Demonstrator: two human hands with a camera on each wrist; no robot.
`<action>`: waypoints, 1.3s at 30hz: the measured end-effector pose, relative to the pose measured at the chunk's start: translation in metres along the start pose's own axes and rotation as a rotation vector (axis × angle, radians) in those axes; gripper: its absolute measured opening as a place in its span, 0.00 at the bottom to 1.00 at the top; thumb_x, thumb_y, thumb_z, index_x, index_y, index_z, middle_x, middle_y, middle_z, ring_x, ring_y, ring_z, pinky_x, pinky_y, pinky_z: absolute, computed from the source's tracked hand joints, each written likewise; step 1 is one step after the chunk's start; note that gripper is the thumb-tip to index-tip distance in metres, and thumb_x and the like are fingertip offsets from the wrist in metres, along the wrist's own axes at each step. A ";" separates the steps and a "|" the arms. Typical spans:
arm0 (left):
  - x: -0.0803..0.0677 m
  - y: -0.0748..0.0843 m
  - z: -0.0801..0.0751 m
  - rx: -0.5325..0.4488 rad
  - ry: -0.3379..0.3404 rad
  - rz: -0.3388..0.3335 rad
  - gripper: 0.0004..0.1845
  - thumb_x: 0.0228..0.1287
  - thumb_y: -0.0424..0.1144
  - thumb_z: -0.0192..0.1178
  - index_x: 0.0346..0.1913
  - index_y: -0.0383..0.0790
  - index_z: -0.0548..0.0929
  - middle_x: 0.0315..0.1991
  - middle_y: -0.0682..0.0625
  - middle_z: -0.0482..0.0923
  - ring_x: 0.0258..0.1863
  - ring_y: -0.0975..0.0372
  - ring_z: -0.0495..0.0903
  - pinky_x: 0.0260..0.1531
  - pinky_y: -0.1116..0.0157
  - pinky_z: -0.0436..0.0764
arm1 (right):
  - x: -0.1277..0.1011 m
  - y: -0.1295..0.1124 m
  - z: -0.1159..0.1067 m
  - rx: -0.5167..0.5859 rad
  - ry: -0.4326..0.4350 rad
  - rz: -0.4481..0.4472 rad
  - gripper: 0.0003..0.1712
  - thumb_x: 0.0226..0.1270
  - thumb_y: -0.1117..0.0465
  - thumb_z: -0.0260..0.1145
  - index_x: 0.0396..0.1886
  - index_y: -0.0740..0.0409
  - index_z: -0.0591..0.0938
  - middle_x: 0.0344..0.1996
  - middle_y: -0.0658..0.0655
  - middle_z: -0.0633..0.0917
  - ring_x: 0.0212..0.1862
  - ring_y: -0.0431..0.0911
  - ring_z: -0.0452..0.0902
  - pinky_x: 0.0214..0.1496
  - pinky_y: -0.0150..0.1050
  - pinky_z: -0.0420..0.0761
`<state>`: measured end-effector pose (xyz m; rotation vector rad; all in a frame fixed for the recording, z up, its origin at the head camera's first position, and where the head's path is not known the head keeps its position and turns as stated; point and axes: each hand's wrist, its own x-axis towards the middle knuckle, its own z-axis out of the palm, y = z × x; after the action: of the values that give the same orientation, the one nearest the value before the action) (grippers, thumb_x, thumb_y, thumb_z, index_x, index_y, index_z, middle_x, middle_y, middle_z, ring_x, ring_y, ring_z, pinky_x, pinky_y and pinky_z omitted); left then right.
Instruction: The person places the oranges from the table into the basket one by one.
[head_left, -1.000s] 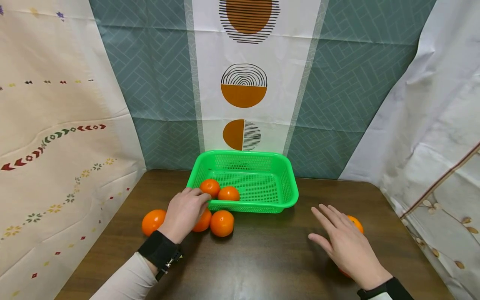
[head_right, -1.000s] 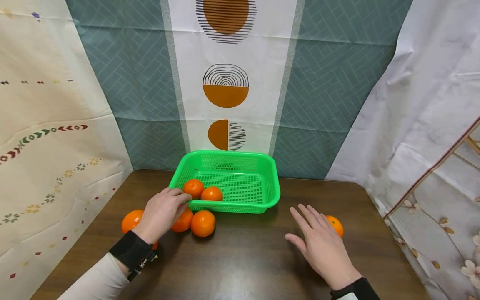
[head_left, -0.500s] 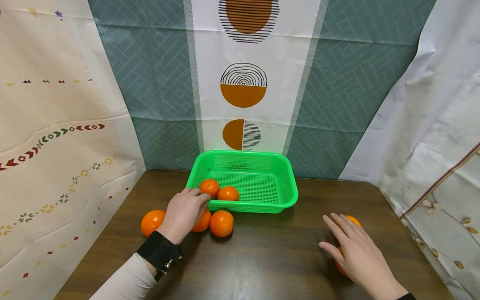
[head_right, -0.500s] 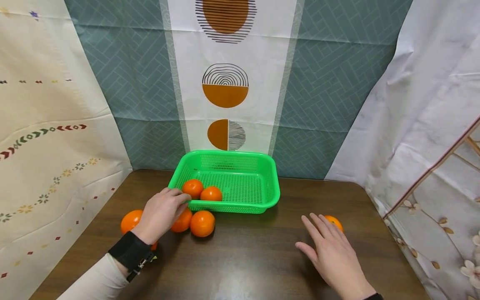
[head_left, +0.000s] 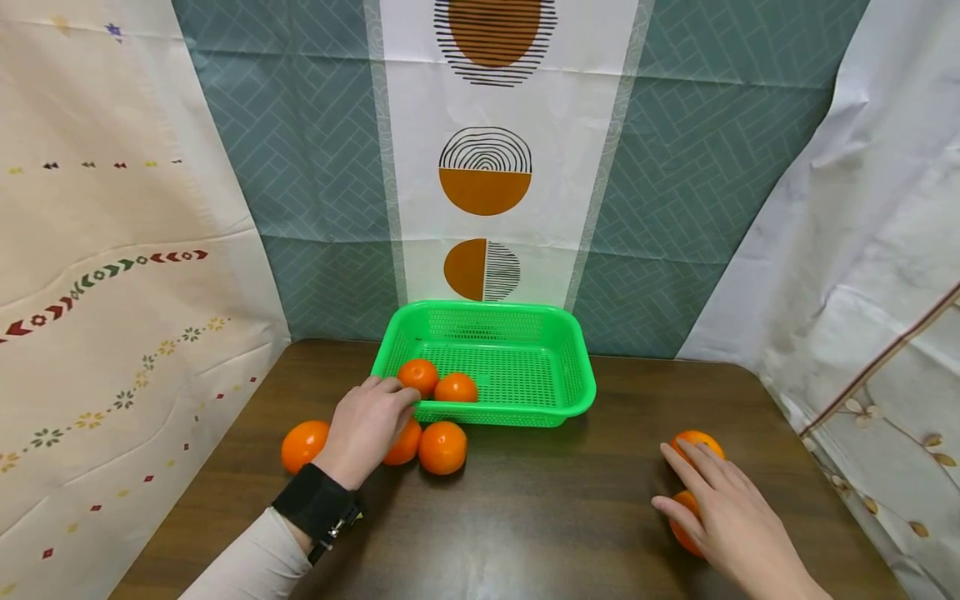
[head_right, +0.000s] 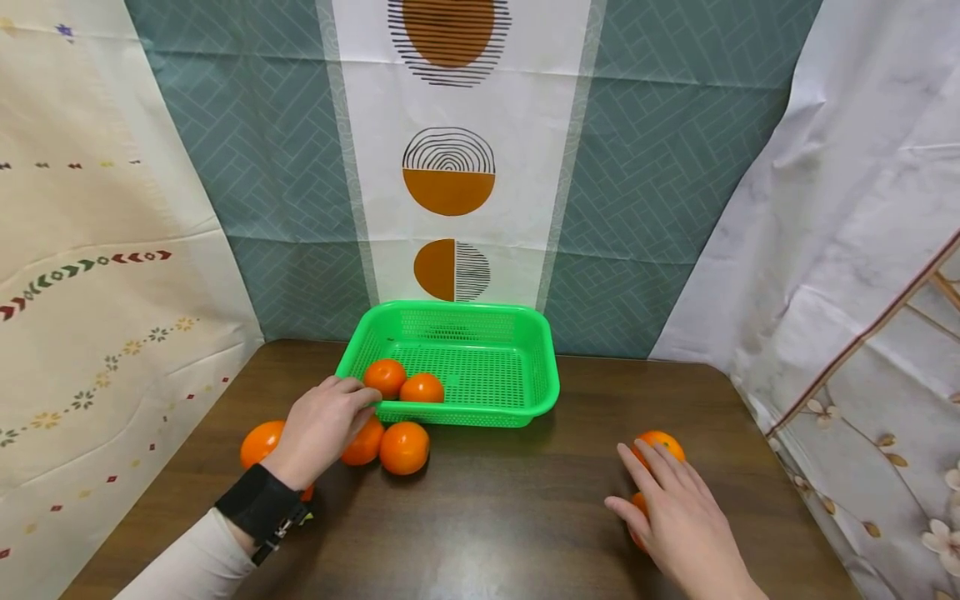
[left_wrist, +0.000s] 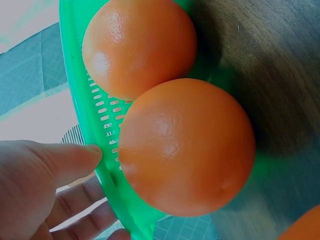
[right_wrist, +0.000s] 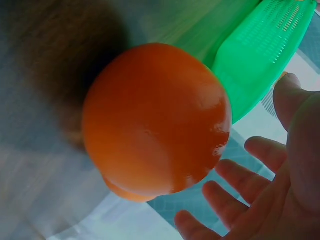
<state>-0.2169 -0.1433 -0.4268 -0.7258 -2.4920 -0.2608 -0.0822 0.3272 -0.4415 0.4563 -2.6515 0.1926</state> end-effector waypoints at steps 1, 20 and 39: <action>0.000 0.000 0.000 0.001 -0.001 -0.001 0.08 0.61 0.36 0.72 0.42 0.49 0.88 0.37 0.54 0.81 0.36 0.56 0.76 0.33 0.61 0.78 | -0.001 0.001 0.001 -0.001 -0.001 0.000 0.42 0.62 0.41 0.73 0.72 0.51 0.73 0.67 0.61 0.73 0.65 0.61 0.70 0.66 0.54 0.64; -0.002 0.002 0.000 -0.006 -0.006 -0.014 0.08 0.61 0.36 0.72 0.43 0.48 0.88 0.37 0.54 0.81 0.35 0.55 0.76 0.32 0.60 0.78 | -0.032 0.005 0.005 -0.024 -0.101 0.060 0.43 0.58 0.36 0.74 0.71 0.46 0.75 0.67 0.59 0.74 0.65 0.60 0.69 0.52 0.64 0.76; 0.000 0.003 -0.001 -0.007 -0.015 -0.018 0.08 0.62 0.35 0.71 0.43 0.48 0.88 0.37 0.54 0.81 0.35 0.55 0.75 0.33 0.61 0.78 | -0.047 0.007 0.013 0.002 -0.083 0.110 0.43 0.58 0.34 0.73 0.71 0.42 0.74 0.66 0.58 0.74 0.63 0.60 0.69 0.51 0.63 0.76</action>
<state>-0.2147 -0.1413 -0.4260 -0.7104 -2.5141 -0.2715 -0.0495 0.3449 -0.4742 0.3253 -2.7601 0.2141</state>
